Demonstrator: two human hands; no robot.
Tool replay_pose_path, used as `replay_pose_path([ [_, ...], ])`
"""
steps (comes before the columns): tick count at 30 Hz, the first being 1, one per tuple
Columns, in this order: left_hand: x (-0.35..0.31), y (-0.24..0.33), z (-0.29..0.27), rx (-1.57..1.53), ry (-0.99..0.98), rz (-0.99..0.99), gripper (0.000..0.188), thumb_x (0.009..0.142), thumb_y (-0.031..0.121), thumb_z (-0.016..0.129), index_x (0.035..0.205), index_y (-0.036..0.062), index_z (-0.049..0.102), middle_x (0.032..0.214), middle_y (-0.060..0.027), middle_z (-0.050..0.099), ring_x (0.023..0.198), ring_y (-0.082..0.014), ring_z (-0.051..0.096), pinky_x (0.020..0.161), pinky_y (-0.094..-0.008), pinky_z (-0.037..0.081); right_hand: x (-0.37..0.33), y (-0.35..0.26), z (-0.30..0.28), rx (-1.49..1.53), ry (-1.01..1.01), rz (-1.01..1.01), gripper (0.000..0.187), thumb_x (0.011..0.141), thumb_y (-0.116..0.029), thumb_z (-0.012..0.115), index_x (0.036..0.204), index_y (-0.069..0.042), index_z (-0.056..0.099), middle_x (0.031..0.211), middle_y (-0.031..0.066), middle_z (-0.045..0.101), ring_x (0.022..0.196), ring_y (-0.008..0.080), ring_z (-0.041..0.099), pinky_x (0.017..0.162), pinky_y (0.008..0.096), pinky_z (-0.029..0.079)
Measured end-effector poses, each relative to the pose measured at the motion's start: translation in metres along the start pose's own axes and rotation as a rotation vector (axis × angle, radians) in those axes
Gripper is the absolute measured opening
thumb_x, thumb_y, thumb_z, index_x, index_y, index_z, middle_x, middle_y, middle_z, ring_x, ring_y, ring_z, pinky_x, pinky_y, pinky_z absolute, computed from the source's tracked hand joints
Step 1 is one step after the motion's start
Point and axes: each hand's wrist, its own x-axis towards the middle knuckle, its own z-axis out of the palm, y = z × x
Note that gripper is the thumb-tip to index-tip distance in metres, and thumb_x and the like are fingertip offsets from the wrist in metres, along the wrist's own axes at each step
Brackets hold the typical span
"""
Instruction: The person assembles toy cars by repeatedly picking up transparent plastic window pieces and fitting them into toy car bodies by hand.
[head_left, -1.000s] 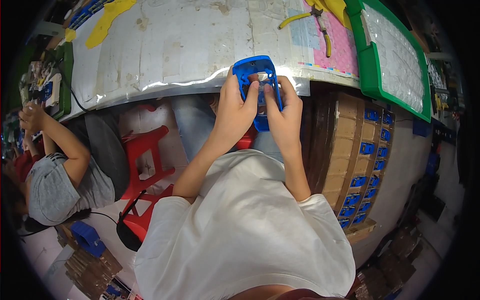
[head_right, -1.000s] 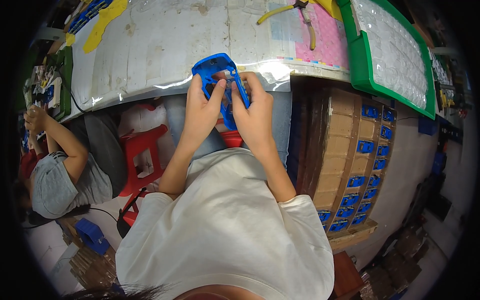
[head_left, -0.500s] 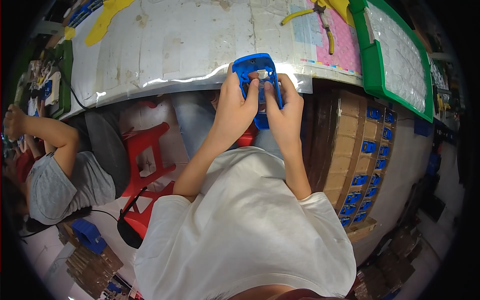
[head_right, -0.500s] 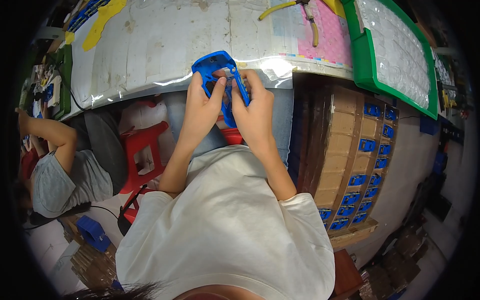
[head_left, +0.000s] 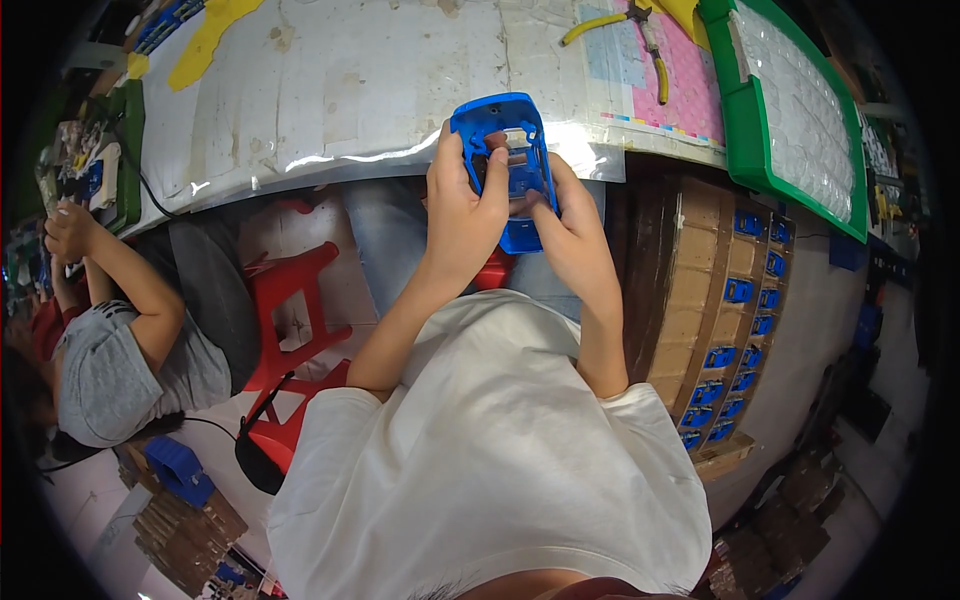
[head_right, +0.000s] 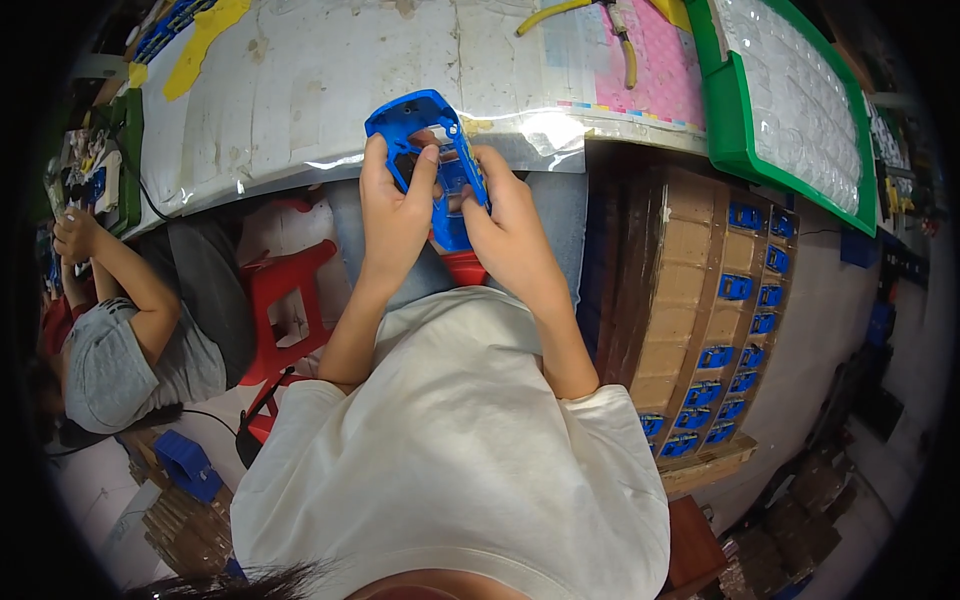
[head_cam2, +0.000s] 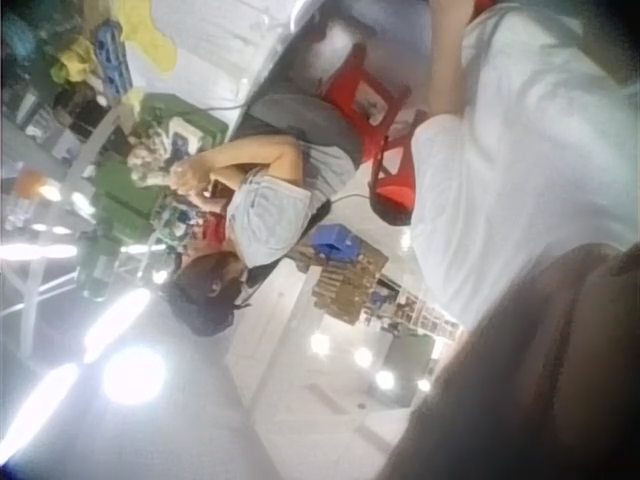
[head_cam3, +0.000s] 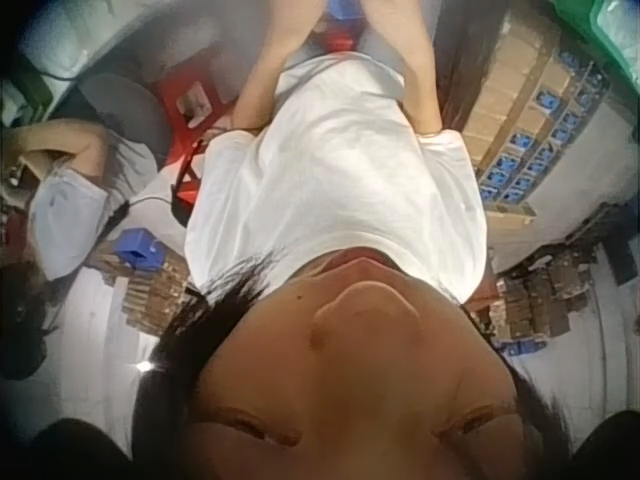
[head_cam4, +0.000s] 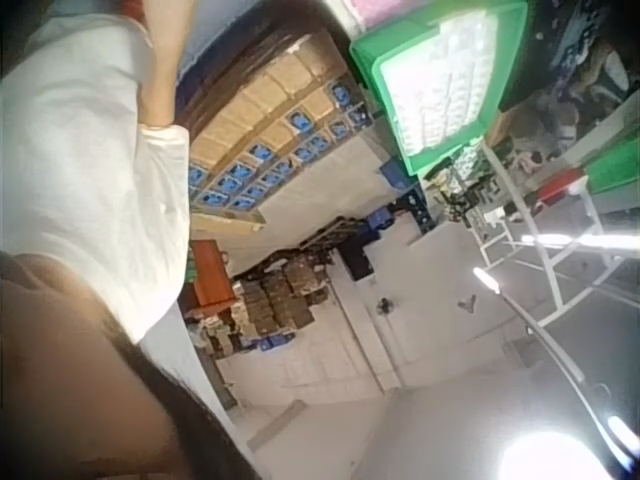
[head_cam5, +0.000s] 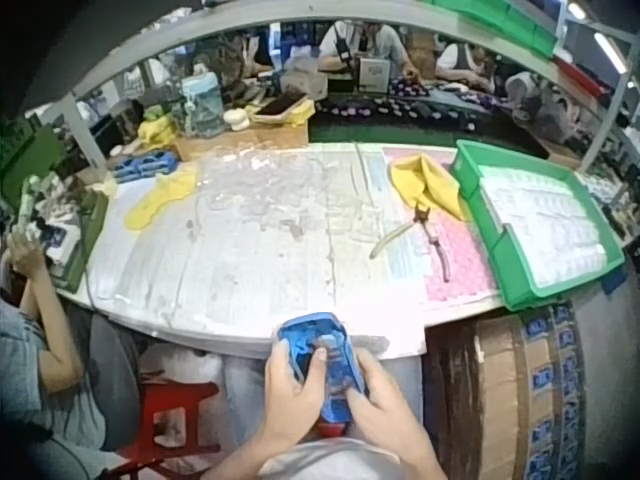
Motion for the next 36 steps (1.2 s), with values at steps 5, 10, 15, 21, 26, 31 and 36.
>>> replay_pose_path([
  [5,0.001,0.007,0.002,-0.067,0.004,0.006,0.011,0.085,0.009,0.054,0.091,0.0038,0.046,0.072,-0.0006,0.052,0.056,-0.0031,0.047,0.048,-0.017,0.037,0.001,0.002,0.001,-0.079,0.026,-0.077,0.032,0.078,0.006,0.038,0.109,0.001,0.045,0.082,0.0102,0.058,0.071,0.0133,0.056,0.066,0.0259,0.045],
  [10,0.002,0.005,0.005,-0.072,-0.006,0.022,0.012,0.086,0.008,0.053,0.095,0.0031,0.046,0.075,-0.0008,0.051,0.061,-0.0036,0.046,0.051,-0.0167,0.037,0.004,0.008,0.004,-0.022,0.085,-0.103,0.034,0.076,0.007,0.037,0.108,0.0,0.046,0.076,0.0098,0.058,0.067,0.0134,0.055,0.062,0.0251,0.045],
  [15,-0.009,-0.002,0.003,-0.198,0.012,-0.059,0.034,0.085,0.002,0.051,0.117,0.0018,0.039,0.081,-0.0002,0.048,0.069,-0.0051,0.046,0.06,-0.0162,0.038,0.006,0.02,0.009,0.002,0.121,-0.176,0.032,0.073,0.005,0.041,0.104,0.002,0.047,0.074,0.0177,0.057,0.068,0.0187,0.058,0.063,0.0284,0.045],
  [21,-0.014,-0.009,0.001,-0.11,-0.036,0.052,0.029,0.085,0.006,0.053,0.113,0.0025,0.046,0.089,-0.0018,0.051,0.074,-0.0063,0.048,0.065,-0.0176,0.038,-0.007,0.011,0.003,0.135,0.074,-0.068,0.027,0.076,0.005,0.041,0.102,0.001,0.048,0.071,0.0064,0.054,0.063,0.0072,0.048,0.057,0.0221,0.042],
  [26,-0.026,0.0,0.007,-0.04,-0.095,0.087,0.034,0.086,0.014,0.054,0.115,0.0006,0.042,0.101,-0.0071,0.05,0.089,-0.0124,0.048,0.078,-0.0233,0.039,-0.016,0.014,0.003,0.103,0.151,-0.156,0.028,0.075,0.005,0.044,0.103,0.004,0.048,0.077,0.016,0.058,0.074,0.0117,0.056,0.064,0.027,0.045],
  [31,-0.026,-0.009,0.016,-0.067,-0.168,0.049,0.034,0.087,0.015,0.053,0.116,0.0013,0.042,0.099,-0.0061,0.05,0.088,-0.0118,0.048,0.078,-0.0228,0.039,-0.025,0.02,0.0,0.03,0.273,-0.225,0.03,0.076,0.003,0.045,0.106,0.005,0.044,0.081,0.0202,0.059,0.077,0.0276,0.061,0.067,0.0303,0.046],
  [36,-0.025,-0.011,0.016,0.055,-0.229,0.018,0.067,0.073,0.014,0.07,0.125,0.0023,0.029,0.107,-0.0089,0.045,0.095,-0.0147,0.046,0.084,-0.026,0.037,-0.035,0.026,-0.001,-0.097,0.227,-0.217,0.035,0.077,-0.001,0.049,0.11,0.005,0.039,0.101,0.0247,0.051,0.093,0.0354,0.054,0.076,0.0369,0.044],
])
